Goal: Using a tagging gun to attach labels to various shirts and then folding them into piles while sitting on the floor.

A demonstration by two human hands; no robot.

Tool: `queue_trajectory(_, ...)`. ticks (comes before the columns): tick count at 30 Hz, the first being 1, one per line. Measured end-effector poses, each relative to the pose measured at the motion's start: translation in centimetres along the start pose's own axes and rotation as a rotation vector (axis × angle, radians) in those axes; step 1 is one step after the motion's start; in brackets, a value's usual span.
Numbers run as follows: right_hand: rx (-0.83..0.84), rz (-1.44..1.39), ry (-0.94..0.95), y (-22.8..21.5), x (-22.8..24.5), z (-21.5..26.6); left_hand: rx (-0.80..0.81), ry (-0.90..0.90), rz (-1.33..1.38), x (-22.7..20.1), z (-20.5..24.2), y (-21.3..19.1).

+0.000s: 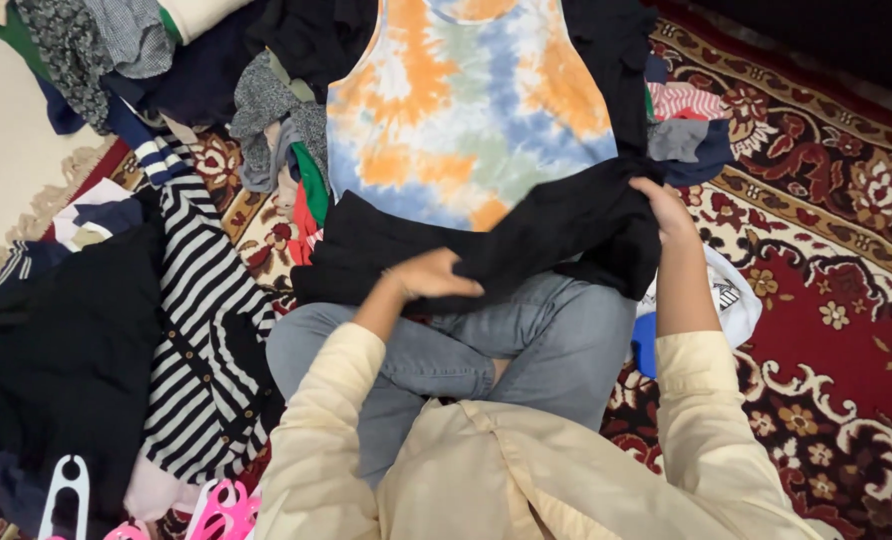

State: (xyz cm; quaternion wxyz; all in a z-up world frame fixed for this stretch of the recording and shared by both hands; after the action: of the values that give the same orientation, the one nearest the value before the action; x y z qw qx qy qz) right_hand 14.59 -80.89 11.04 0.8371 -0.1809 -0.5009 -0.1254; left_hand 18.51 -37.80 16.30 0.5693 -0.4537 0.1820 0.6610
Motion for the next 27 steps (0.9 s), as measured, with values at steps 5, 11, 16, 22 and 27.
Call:
queue_trajectory(5,0.112,-0.145,-0.145,0.1,0.5,-4.6,0.424,0.497,1.162,8.1,-10.0,13.4)
queue_trajectory(11,0.096,-0.074,-0.169,1.6,4.4,-5.8,0.199,0.387,0.898,0.3,-7.1,5.7)
queue_trajectory(16,0.215,0.344,-0.113,2.1,6.6,-2.6,-0.213,0.058,0.029,1.8,1.0,-9.3)
queue_trajectory(22,0.261,0.701,-0.11,3.3,9.2,-3.5,-0.603,-0.14,-0.04,13.8,-4.3,-17.6)
queue_trajectory(27,-0.045,0.762,-0.284,6.5,8.2,-11.1,-0.98,-0.115,-0.008,10.2,-7.6,-21.6)
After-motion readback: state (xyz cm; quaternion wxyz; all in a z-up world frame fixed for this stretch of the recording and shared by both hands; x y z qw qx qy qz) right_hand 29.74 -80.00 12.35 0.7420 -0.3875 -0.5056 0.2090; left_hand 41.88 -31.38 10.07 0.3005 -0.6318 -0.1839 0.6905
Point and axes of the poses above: each hand's wrist, its own z-axis away from the middle knuckle, its own y-axis out of the palm, x = y × z, the point moved 2 cm from there along -z, towards the middle knuckle, and after that the axes turned 9 degrees about x, right-handed, at the moved point
